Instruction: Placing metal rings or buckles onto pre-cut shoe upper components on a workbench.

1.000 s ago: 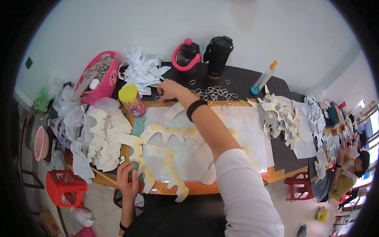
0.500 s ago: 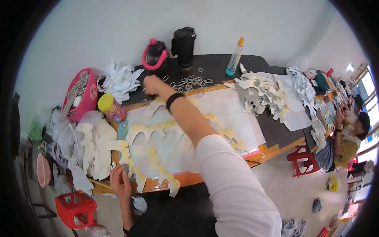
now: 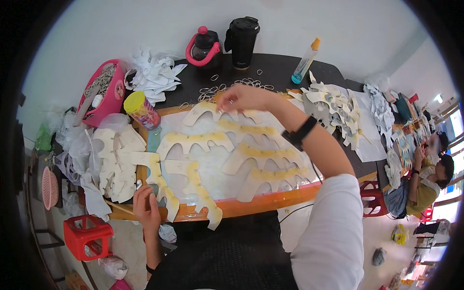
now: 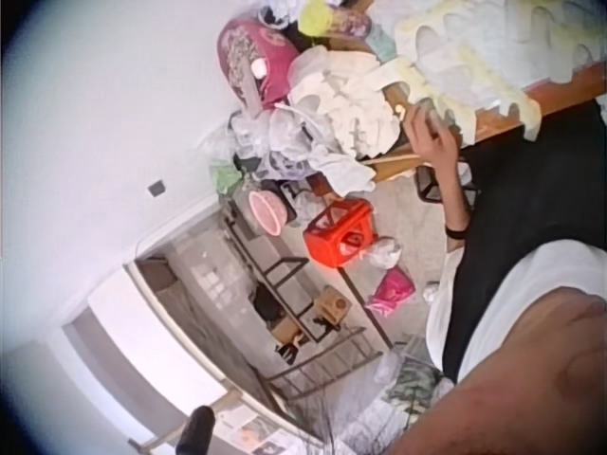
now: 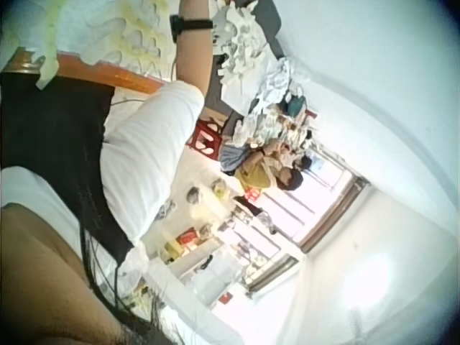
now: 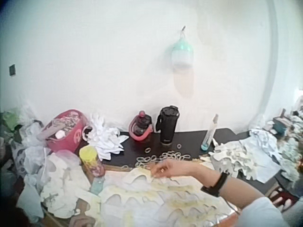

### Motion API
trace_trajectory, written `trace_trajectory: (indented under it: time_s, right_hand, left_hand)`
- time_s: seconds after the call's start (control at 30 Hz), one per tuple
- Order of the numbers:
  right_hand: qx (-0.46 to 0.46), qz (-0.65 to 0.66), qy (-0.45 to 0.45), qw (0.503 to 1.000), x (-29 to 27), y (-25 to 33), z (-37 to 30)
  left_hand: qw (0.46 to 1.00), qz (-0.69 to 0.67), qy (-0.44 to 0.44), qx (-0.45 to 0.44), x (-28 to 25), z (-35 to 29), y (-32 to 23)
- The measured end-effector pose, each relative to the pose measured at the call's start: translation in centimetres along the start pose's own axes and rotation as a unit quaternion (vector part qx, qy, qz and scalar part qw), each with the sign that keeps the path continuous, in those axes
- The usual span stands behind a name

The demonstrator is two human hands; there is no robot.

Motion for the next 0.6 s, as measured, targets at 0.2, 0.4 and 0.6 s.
trace_trajectory:
  time_s: [0.2,0.4,0.6]
  right_hand:
    - [0.058,-0.015,0.008,0.998,2.2,-2.9,-6.1]
    - [0.068,-0.027,-0.098,0.992,3.1,-4.3,-7.9]
    - [0.154,0.085,-0.148,0.973,4.1,-3.9,-8.6]
  left_hand:
    - [1.000,0.000,0.008,-0.018,0.2,0.0,0.0]
    - [1.000,-0.002,0.012,-0.021,0.2,0.0,0.0]
    - [1.000,0.012,0.016,-0.012,0.0,0.1,-0.3]
Point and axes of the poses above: each hand's wrist, its own z-axis towards the middle knuckle, its own x-axis out of the palm, y = z × x, the point moved 6 cm from there along z, towards the middle knuckle, and after that the axes turned 8 degrees about -z, right-handed, at the moved point
